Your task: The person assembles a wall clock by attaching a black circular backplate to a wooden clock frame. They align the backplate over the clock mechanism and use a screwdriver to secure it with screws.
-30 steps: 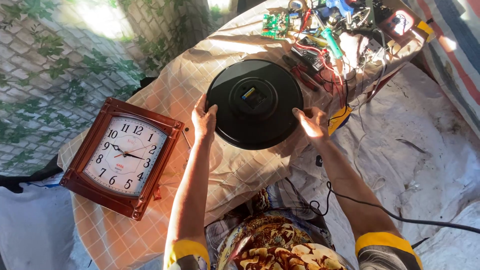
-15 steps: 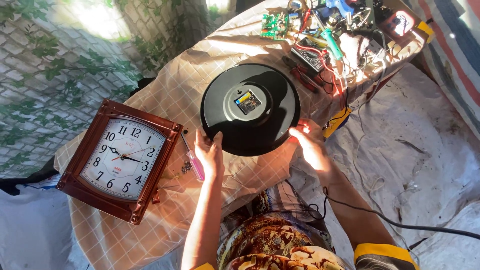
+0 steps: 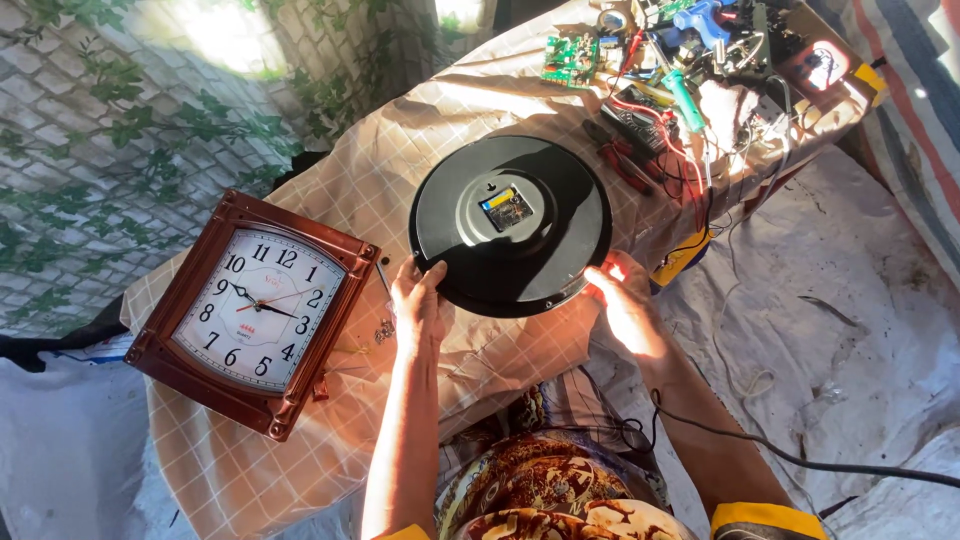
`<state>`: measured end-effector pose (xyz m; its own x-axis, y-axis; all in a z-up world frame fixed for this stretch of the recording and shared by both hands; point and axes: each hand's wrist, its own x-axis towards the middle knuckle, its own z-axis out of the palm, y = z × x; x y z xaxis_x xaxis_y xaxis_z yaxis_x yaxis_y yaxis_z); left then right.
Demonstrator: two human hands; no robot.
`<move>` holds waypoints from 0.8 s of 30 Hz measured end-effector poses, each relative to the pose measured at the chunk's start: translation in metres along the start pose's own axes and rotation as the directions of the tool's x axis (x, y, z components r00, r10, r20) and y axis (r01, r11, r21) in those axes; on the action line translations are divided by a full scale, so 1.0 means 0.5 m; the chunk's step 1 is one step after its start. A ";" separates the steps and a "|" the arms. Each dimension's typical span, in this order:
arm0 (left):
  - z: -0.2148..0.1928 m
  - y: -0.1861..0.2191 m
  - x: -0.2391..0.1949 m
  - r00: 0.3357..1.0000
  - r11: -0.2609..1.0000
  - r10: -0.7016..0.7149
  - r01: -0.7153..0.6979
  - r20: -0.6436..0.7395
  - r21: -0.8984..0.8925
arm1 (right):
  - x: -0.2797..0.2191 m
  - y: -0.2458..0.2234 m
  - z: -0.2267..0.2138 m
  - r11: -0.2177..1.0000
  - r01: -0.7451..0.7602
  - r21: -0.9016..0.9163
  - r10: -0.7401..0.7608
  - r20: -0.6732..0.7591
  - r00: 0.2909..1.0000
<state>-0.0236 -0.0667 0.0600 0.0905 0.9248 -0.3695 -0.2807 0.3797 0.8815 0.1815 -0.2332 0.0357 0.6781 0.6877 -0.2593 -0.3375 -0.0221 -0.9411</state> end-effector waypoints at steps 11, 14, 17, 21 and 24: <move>0.051 0.126 0.025 0.950 0.962 0.274 -0.273 0.150 -0.028 | 0.064 -0.086 0.045 0.982 0.162 -0.100 -0.170 -0.072 0.983; 0.068 0.148 0.012 0.948 0.962 0.272 -0.272 0.165 -0.027 | 0.118 -0.044 0.005 0.978 0.192 -0.081 -0.200 -0.094 0.975; 0.063 0.092 0.054 0.947 0.963 0.268 -0.267 0.176 -0.032 | 0.098 -0.044 0.012 0.978 0.163 -0.133 -0.181 -0.137 0.974; 0.065 0.042 0.097 0.963 0.976 0.219 -0.215 0.160 -0.041 | 0.093 -0.064 0.024 0.984 0.097 -0.152 -0.119 -0.144 0.982; 0.069 0.012 0.121 0.967 0.981 0.192 -0.187 0.167 -0.043 | 0.113 -0.038 0.008 0.933 -0.156 -0.325 0.061 -0.284 0.957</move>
<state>0.0130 -0.0077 0.0531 0.1934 0.9712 -0.1391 -0.3333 0.1983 0.9217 0.2237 -0.1911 0.0395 0.8137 0.4503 -0.3675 -0.2084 -0.3642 -0.9077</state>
